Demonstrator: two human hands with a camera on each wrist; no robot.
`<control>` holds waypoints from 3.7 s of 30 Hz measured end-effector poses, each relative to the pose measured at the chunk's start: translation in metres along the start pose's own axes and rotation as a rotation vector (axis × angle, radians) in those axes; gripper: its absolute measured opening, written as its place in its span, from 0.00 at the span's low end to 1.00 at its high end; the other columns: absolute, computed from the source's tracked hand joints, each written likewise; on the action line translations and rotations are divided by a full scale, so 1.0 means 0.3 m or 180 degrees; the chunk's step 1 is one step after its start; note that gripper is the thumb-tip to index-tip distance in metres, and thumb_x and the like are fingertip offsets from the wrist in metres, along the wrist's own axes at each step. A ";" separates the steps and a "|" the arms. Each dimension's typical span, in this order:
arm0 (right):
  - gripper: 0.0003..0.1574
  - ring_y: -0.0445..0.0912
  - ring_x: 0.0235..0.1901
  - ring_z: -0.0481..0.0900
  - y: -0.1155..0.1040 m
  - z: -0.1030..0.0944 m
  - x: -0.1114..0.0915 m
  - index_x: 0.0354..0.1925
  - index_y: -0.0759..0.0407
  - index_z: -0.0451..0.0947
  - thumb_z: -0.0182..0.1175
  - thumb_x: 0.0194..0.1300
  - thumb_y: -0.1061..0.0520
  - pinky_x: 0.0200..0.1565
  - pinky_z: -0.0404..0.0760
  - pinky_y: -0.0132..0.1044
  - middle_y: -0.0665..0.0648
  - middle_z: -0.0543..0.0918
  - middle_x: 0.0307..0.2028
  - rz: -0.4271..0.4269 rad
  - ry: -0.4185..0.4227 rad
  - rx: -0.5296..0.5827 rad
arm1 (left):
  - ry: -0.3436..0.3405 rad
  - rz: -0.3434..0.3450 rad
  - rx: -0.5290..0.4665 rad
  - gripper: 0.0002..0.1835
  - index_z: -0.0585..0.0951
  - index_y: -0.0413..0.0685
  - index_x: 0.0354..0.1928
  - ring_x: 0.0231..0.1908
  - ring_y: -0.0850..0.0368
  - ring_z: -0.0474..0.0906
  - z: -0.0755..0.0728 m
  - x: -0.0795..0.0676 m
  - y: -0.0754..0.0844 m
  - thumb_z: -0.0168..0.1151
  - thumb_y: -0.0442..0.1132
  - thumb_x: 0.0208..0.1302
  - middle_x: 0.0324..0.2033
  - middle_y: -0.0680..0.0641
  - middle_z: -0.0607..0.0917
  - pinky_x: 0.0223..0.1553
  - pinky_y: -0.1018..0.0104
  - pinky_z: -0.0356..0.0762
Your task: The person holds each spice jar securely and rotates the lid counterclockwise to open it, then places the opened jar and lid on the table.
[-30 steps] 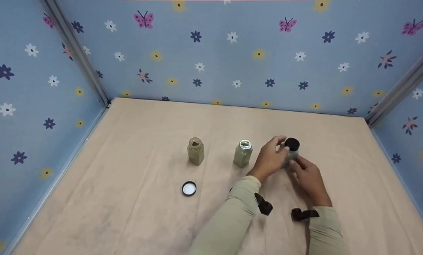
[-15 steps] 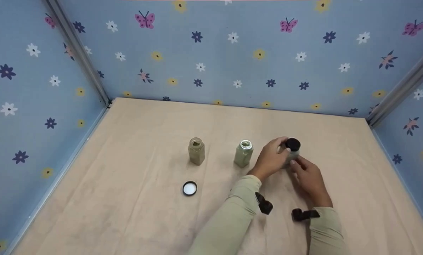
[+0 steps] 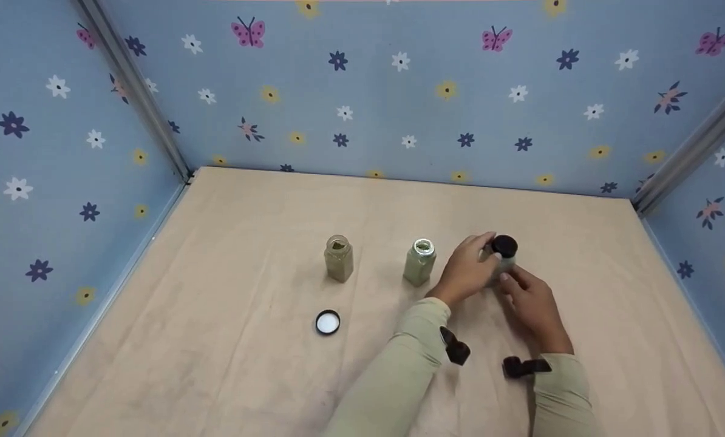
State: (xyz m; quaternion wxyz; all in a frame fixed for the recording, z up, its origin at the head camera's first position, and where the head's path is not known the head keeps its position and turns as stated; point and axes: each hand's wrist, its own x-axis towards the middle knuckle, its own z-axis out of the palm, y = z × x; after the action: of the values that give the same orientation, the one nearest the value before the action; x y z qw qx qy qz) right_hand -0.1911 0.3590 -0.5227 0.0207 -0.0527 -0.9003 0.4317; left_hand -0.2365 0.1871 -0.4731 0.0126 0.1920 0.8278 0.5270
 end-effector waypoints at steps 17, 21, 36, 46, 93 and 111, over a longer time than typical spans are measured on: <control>0.42 0.57 0.52 0.81 0.007 0.004 0.003 0.75 0.57 0.62 0.46 0.76 0.34 0.51 0.78 0.53 0.66 0.76 0.63 0.0020 0.0024 -0.0093 | -0.0039 0.0040 -0.0057 0.24 0.74 0.57 0.70 0.61 0.66 0.72 -0.006 0.009 -0.012 0.57 0.46 0.73 0.59 0.55 0.77 0.62 0.70 0.67; 0.42 0.57 0.52 0.81 0.007 0.005 0.001 0.75 0.57 0.62 0.46 0.77 0.34 0.50 0.78 0.52 0.65 0.77 0.62 0.0026 0.0038 -0.0105 | -0.0033 0.0105 0.0019 0.24 0.75 0.57 0.70 0.59 0.66 0.73 -0.003 0.015 -0.016 0.57 0.44 0.72 0.58 0.54 0.78 0.60 0.71 0.69; 0.42 0.56 0.52 0.81 0.009 0.007 0.005 0.74 0.59 0.63 0.47 0.76 0.34 0.51 0.79 0.53 0.66 0.78 0.60 -0.0047 0.0042 -0.0021 | -0.0068 0.0106 0.0057 0.24 0.74 0.60 0.70 0.59 0.65 0.72 -0.002 0.020 -0.027 0.57 0.45 0.73 0.57 0.55 0.77 0.59 0.70 0.70; 0.42 0.56 0.52 0.81 0.010 0.010 0.006 0.74 0.60 0.62 0.47 0.76 0.35 0.51 0.79 0.52 0.66 0.77 0.61 -0.0025 0.0058 -0.0007 | -0.0018 0.0157 0.0072 0.24 0.76 0.57 0.69 0.59 0.64 0.73 0.005 0.018 -0.028 0.58 0.44 0.72 0.57 0.54 0.77 0.60 0.70 0.69; 0.40 0.58 0.50 0.83 0.014 0.010 0.004 0.73 0.59 0.66 0.49 0.76 0.35 0.56 0.76 0.57 0.66 0.75 0.64 -0.0124 0.0126 0.0034 | 0.0100 0.0112 -0.0095 0.22 0.78 0.57 0.66 0.56 0.68 0.73 0.013 0.009 -0.033 0.61 0.45 0.71 0.54 0.57 0.79 0.58 0.71 0.70; 0.43 0.57 0.54 0.80 0.008 0.006 -0.001 0.76 0.57 0.61 0.48 0.75 0.33 0.57 0.75 0.57 0.64 0.71 0.68 -0.0017 0.0022 0.0123 | 0.0086 0.0093 -0.0050 0.22 0.77 0.58 0.66 0.55 0.67 0.74 0.008 0.004 -0.022 0.60 0.46 0.72 0.54 0.57 0.78 0.57 0.71 0.70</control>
State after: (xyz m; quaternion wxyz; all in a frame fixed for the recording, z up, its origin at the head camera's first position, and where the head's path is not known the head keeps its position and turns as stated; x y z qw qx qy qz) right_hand -0.1907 0.3590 -0.5256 0.0260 -0.0513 -0.8918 0.4488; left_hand -0.2390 0.1871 -0.4799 -0.0047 0.1969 0.8209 0.5361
